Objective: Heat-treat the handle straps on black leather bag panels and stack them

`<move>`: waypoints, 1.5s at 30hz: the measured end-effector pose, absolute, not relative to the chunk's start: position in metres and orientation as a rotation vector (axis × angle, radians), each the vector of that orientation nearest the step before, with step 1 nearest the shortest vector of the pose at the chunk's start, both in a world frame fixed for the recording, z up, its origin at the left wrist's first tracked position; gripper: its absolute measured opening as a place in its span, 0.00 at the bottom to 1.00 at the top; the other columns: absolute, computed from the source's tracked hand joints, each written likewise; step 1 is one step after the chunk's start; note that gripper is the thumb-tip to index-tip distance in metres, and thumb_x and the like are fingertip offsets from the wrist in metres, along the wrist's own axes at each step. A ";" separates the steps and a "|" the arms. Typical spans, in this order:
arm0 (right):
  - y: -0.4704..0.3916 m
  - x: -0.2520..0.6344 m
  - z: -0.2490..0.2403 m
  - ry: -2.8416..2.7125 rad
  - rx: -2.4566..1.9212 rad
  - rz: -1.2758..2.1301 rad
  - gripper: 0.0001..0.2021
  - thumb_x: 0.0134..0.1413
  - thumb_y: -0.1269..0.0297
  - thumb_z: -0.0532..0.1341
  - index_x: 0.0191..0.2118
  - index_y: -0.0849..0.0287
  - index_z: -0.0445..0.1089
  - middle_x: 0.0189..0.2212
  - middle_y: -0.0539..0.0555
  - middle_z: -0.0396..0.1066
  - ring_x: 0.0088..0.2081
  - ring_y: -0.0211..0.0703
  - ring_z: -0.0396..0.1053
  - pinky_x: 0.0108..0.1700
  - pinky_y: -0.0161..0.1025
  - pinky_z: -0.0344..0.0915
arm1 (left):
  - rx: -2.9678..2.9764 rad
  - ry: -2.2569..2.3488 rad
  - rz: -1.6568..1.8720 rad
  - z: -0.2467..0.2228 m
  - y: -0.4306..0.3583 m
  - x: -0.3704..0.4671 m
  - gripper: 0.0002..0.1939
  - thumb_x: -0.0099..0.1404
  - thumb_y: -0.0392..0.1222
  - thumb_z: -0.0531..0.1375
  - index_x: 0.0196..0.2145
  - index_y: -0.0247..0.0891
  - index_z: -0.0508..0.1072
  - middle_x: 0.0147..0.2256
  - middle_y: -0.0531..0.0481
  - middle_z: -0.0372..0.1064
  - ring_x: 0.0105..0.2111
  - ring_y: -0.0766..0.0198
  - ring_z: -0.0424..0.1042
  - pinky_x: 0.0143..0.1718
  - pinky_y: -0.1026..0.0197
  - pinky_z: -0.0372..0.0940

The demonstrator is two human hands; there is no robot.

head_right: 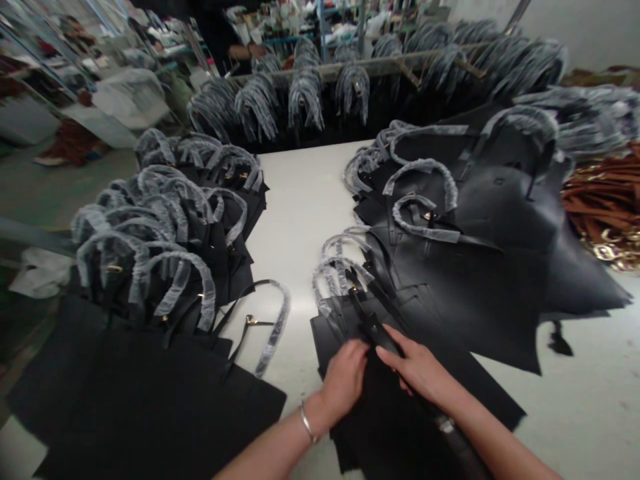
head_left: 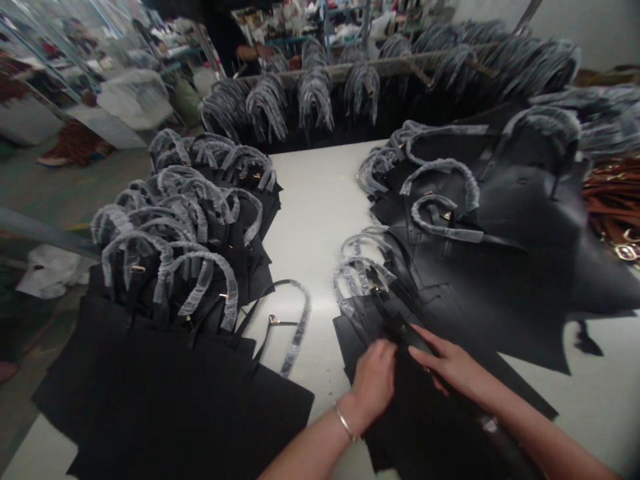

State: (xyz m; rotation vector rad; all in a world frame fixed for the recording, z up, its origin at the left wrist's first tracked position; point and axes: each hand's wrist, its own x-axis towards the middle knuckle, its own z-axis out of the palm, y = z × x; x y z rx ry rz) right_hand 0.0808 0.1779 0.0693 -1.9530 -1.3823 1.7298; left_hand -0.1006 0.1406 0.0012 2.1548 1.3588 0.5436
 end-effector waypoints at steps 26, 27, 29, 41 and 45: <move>0.088 0.119 0.122 -1.481 -1.951 1.439 0.34 0.54 0.53 0.58 0.66 0.54 0.55 0.32 0.52 0.75 0.31 0.46 0.71 0.38 0.40 0.67 | 2.351 0.641 -0.001 0.096 0.250 -0.148 0.09 0.68 0.41 0.51 0.32 0.38 0.68 0.30 0.49 0.70 0.36 0.59 0.72 0.51 0.49 0.62; 0.087 0.121 0.122 -1.450 -1.944 1.463 0.34 0.55 0.52 0.57 0.66 0.54 0.54 0.30 0.52 0.74 0.29 0.45 0.71 0.35 0.39 0.66 | 2.110 0.831 0.018 0.094 0.235 -0.148 0.11 0.68 0.45 0.52 0.32 0.38 0.67 0.28 0.50 0.69 0.29 0.62 0.71 0.43 0.53 0.66; 0.086 0.123 0.120 -1.392 -1.915 1.538 0.35 0.56 0.50 0.56 0.67 0.54 0.52 0.26 0.50 0.71 0.25 0.43 0.68 0.30 0.37 0.65 | 1.530 1.107 0.123 0.084 0.207 -0.144 0.16 0.67 0.54 0.52 0.32 0.38 0.65 0.26 0.51 0.68 0.19 0.67 0.66 0.27 0.61 0.66; 0.092 0.109 0.111 -1.195 -1.606 2.011 0.38 0.54 0.47 0.59 0.67 0.53 0.50 0.20 0.45 0.65 0.19 0.35 0.62 0.22 0.32 0.57 | 0.575 1.120 0.843 0.036 0.132 -0.108 0.27 0.56 0.59 0.64 0.41 0.31 0.73 0.31 0.46 0.71 0.24 0.69 0.66 0.24 0.67 0.62; 0.105 0.103 0.109 -1.162 -1.523 2.057 0.39 0.54 0.48 0.60 0.67 0.55 0.49 0.22 0.45 0.63 0.18 0.33 0.61 0.20 0.31 0.57 | 0.580 1.094 0.848 0.038 0.125 -0.102 0.25 0.56 0.58 0.65 0.38 0.31 0.74 0.27 0.49 0.69 0.22 0.71 0.64 0.23 0.68 0.59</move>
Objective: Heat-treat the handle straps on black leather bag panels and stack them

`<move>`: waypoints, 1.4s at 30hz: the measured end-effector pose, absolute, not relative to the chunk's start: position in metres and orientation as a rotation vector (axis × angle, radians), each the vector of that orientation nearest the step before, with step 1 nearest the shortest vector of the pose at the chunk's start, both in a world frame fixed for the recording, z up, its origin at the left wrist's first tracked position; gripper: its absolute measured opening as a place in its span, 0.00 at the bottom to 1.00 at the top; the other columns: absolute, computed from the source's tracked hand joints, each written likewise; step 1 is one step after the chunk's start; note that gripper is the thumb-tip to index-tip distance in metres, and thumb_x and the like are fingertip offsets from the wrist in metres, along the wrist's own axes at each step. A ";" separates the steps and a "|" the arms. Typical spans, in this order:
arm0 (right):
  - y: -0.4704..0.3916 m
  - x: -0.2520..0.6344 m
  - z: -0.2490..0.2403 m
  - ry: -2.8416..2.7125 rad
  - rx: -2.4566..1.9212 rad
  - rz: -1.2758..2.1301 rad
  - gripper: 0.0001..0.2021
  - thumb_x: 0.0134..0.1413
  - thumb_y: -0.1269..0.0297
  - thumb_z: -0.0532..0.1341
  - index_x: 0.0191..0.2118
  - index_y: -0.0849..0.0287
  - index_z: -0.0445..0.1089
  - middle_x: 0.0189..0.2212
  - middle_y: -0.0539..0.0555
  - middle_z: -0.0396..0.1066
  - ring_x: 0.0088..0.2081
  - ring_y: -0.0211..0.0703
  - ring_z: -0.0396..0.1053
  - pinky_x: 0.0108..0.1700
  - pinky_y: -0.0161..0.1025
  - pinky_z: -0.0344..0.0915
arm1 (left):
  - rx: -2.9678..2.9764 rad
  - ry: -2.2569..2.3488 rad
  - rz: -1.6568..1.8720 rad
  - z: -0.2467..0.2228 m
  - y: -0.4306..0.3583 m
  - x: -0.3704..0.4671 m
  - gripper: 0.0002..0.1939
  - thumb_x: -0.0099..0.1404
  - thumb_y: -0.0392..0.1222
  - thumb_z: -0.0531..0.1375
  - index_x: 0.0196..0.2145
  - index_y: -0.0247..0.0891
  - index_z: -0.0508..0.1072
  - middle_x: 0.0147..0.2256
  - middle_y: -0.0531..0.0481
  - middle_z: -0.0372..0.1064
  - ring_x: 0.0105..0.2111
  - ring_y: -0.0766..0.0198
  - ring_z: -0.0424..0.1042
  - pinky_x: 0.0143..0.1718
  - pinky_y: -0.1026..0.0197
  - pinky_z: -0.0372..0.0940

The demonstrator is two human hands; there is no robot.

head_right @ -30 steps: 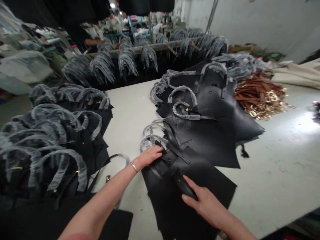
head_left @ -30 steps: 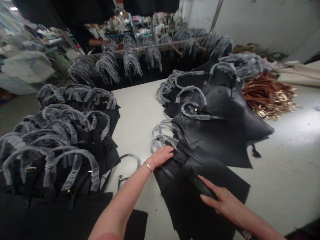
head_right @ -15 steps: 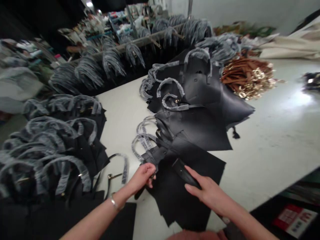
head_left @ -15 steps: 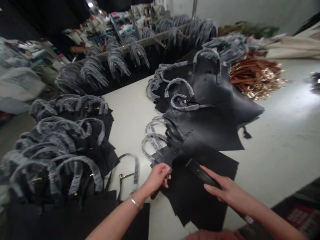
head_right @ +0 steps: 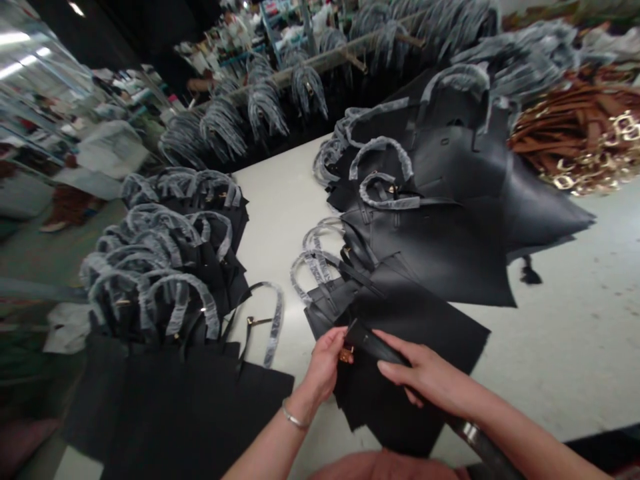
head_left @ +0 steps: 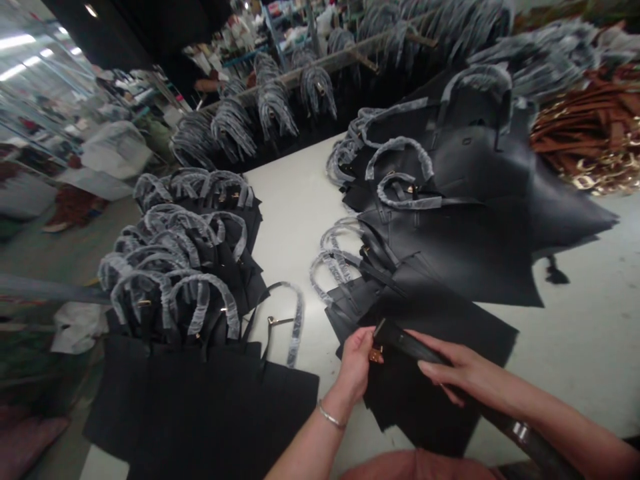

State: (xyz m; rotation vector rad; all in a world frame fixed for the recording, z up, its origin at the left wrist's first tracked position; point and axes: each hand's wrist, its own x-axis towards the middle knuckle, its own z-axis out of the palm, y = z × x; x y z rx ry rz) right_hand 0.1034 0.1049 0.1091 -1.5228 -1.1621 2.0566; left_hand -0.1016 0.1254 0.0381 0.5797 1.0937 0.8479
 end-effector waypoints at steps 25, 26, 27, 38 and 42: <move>0.090 0.106 0.102 -1.172 -1.665 2.061 0.39 0.51 0.47 0.61 0.66 0.56 0.52 0.21 0.45 0.63 0.17 0.34 0.60 0.19 0.32 0.56 | 0.597 1.193 1.045 0.022 0.095 -0.079 0.21 0.50 0.36 0.67 0.44 0.34 0.73 0.38 0.44 0.74 0.35 0.62 0.73 0.37 0.64 0.64; 0.093 0.103 0.101 -1.181 -1.649 2.075 0.39 0.51 0.48 0.61 0.66 0.56 0.52 0.21 0.44 0.63 0.17 0.34 0.60 0.19 0.32 0.56 | 0.621 1.190 1.033 0.020 0.095 -0.080 0.21 0.51 0.36 0.67 0.44 0.34 0.73 0.38 0.44 0.75 0.36 0.61 0.73 0.38 0.63 0.65; 0.097 0.099 0.100 -1.186 -1.639 2.074 0.39 0.51 0.48 0.60 0.66 0.57 0.51 0.21 0.44 0.62 0.17 0.33 0.60 0.19 0.32 0.56 | 0.639 1.188 1.018 0.019 0.095 -0.081 0.21 0.51 0.35 0.67 0.44 0.34 0.73 0.38 0.44 0.75 0.37 0.61 0.73 0.38 0.63 0.65; 0.108 0.104 0.105 -1.087 -1.659 2.094 0.42 0.48 0.47 0.62 0.67 0.55 0.50 0.21 0.43 0.61 0.15 0.32 0.59 0.17 0.31 0.56 | 0.655 1.260 0.999 0.013 0.094 -0.083 0.22 0.52 0.33 0.64 0.47 0.35 0.71 0.36 0.45 0.75 0.33 0.62 0.73 0.33 0.65 0.64; 0.107 0.101 0.101 -1.084 -1.654 2.069 0.41 0.49 0.47 0.61 0.67 0.55 0.50 0.22 0.44 0.62 0.15 0.32 0.59 0.18 0.31 0.57 | 0.652 1.244 0.983 0.013 0.093 -0.080 0.23 0.51 0.33 0.64 0.47 0.36 0.72 0.37 0.44 0.75 0.35 0.60 0.73 0.35 0.63 0.65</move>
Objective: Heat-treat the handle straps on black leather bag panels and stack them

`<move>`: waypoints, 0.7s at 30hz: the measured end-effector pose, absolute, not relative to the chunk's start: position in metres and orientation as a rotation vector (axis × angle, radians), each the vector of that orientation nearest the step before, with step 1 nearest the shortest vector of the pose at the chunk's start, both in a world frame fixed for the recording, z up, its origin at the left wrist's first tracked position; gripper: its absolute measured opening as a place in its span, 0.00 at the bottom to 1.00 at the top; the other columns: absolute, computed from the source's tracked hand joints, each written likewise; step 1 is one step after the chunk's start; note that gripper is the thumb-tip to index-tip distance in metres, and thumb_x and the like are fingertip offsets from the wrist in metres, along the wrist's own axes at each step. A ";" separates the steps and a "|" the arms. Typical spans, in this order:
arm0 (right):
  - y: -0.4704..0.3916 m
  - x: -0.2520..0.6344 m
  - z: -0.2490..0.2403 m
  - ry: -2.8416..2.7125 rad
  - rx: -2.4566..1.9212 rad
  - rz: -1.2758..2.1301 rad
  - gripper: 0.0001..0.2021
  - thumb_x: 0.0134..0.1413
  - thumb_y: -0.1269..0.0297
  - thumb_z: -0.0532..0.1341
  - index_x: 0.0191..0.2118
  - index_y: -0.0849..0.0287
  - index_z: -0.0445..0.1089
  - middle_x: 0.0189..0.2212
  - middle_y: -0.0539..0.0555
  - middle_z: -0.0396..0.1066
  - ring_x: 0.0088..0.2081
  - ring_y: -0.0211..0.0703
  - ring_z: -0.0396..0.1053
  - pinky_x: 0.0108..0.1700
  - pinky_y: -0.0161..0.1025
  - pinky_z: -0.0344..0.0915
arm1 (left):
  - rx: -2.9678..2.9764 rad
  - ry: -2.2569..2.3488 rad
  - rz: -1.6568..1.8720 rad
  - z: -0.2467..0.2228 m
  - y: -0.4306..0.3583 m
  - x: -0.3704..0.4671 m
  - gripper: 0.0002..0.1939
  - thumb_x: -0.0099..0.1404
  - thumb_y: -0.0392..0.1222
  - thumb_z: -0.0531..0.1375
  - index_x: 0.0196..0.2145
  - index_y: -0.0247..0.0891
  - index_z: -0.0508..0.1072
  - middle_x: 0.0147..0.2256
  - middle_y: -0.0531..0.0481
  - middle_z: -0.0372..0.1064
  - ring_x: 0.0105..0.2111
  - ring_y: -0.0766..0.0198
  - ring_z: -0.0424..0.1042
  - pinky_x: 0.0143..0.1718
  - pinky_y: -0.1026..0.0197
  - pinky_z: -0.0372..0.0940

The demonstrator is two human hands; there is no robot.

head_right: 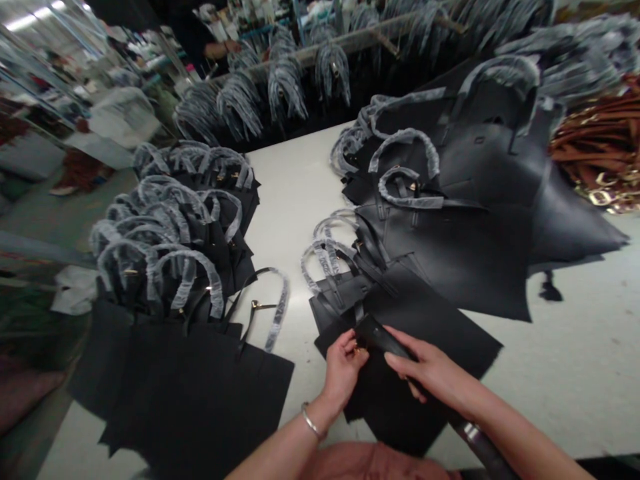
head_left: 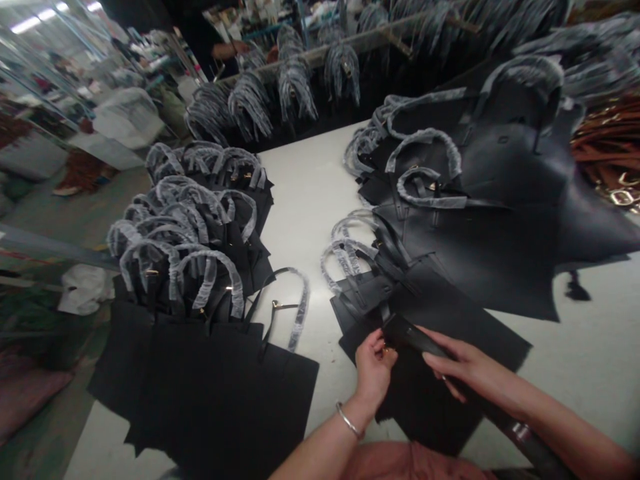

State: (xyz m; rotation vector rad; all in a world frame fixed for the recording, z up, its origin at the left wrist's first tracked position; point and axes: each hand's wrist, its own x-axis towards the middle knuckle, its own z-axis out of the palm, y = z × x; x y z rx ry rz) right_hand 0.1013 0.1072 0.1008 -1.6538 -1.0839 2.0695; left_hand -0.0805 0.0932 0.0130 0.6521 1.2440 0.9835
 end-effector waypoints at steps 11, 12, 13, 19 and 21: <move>0.109 0.108 0.107 -1.078 -1.713 1.998 0.41 0.50 0.47 0.61 0.67 0.57 0.50 0.22 0.44 0.62 0.16 0.32 0.59 0.19 0.32 0.56 | 0.672 1.257 1.026 0.020 0.097 -0.076 0.22 0.54 0.30 0.60 0.48 0.36 0.72 0.40 0.44 0.75 0.37 0.61 0.74 0.38 0.63 0.65; 0.108 0.108 0.108 -1.085 -1.710 2.019 0.41 0.49 0.47 0.61 0.67 0.57 0.51 0.22 0.44 0.62 0.16 0.32 0.59 0.19 0.32 0.56 | 0.683 1.251 1.030 0.020 0.098 -0.076 0.22 0.55 0.31 0.60 0.48 0.36 0.72 0.40 0.44 0.75 0.37 0.60 0.74 0.39 0.62 0.65; 0.106 0.108 0.109 -1.087 -1.704 2.055 0.41 0.49 0.47 0.62 0.66 0.57 0.51 0.22 0.44 0.62 0.16 0.33 0.60 0.19 0.32 0.56 | 0.704 1.238 1.031 0.021 0.098 -0.077 0.21 0.55 0.31 0.60 0.48 0.36 0.72 0.40 0.44 0.75 0.38 0.60 0.74 0.40 0.61 0.65; 0.106 0.104 0.101 -1.116 -1.728 1.991 0.41 0.50 0.47 0.61 0.66 0.58 0.51 0.22 0.44 0.62 0.16 0.33 0.59 0.19 0.33 0.56 | 0.900 1.244 0.922 0.013 0.095 -0.080 0.20 0.59 0.31 0.57 0.50 0.37 0.70 0.42 0.43 0.73 0.41 0.57 0.73 0.43 0.58 0.66; 0.110 0.109 0.098 -1.171 -1.770 1.878 0.39 0.51 0.48 0.60 0.66 0.58 0.51 0.22 0.44 0.63 0.17 0.34 0.60 0.21 0.33 0.57 | 1.042 1.358 0.895 0.014 0.097 -0.086 0.24 0.59 0.29 0.55 0.54 0.36 0.66 0.45 0.41 0.71 0.44 0.56 0.72 0.47 0.55 0.65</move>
